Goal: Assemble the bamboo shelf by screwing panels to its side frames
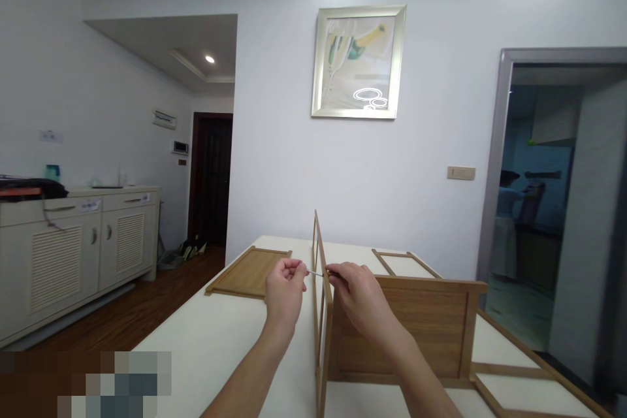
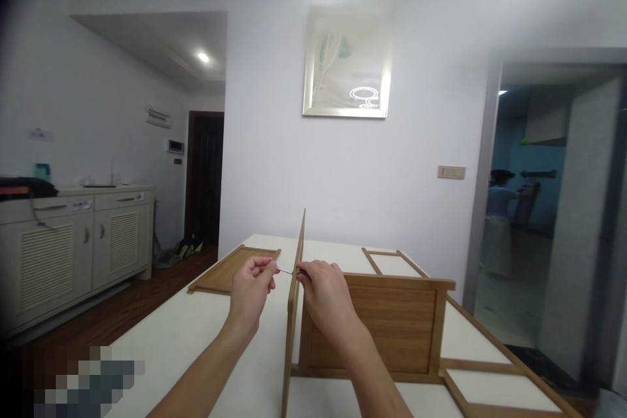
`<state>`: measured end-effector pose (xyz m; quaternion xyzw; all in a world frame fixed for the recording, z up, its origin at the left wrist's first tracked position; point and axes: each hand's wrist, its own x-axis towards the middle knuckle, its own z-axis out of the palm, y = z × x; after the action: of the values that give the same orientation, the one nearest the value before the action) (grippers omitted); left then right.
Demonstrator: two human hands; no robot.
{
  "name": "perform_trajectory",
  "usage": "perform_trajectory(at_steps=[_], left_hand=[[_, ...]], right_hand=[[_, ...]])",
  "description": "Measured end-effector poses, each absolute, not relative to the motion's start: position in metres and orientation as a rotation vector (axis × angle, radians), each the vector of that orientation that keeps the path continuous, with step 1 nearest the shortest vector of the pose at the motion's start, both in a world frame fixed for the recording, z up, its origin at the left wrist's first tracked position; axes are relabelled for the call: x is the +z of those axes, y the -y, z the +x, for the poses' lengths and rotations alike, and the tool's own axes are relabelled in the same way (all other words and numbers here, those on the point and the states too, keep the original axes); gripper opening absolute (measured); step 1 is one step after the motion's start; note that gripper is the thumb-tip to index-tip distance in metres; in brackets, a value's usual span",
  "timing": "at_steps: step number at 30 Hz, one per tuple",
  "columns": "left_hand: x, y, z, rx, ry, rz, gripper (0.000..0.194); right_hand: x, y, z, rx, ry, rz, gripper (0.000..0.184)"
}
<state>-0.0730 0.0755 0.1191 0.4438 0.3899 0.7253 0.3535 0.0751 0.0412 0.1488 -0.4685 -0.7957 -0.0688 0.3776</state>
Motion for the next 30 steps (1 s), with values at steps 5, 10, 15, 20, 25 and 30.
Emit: perform_trajectory(at_steps=[5, 10, 15, 20, 25, 30], left_hand=[[0.122, -0.074, -0.074, 1.852, -0.993, 1.135, 0.023], [0.125, -0.071, -0.075, 1.821, -0.967, 1.092, 0.026], [0.125, -0.071, -0.075, 1.807, -0.955, 1.08, 0.026], [0.122, -0.075, -0.075, 1.801, -0.935, 1.088, 0.026], [0.121, -0.077, -0.079, 1.724, -0.91, 1.086, 0.022], [0.127, -0.071, -0.086, 1.522, -0.851, 1.023, 0.017]], right_hand=[[0.149, -0.042, 0.075, -0.184, 2.035, -1.201, 0.028], [0.148, -0.041, 0.075, -0.188, 2.035, -1.202, 0.027], [0.149, -0.041, 0.075, -0.181, 2.037, -1.205, 0.027], [0.149, -0.042, 0.076, -0.17, 2.045, -1.202, 0.027], [0.149, -0.041, 0.075, -0.169, 2.036, -1.207, 0.027], [0.15, -0.04, 0.075, -0.181, 2.04, -1.224, 0.029]])
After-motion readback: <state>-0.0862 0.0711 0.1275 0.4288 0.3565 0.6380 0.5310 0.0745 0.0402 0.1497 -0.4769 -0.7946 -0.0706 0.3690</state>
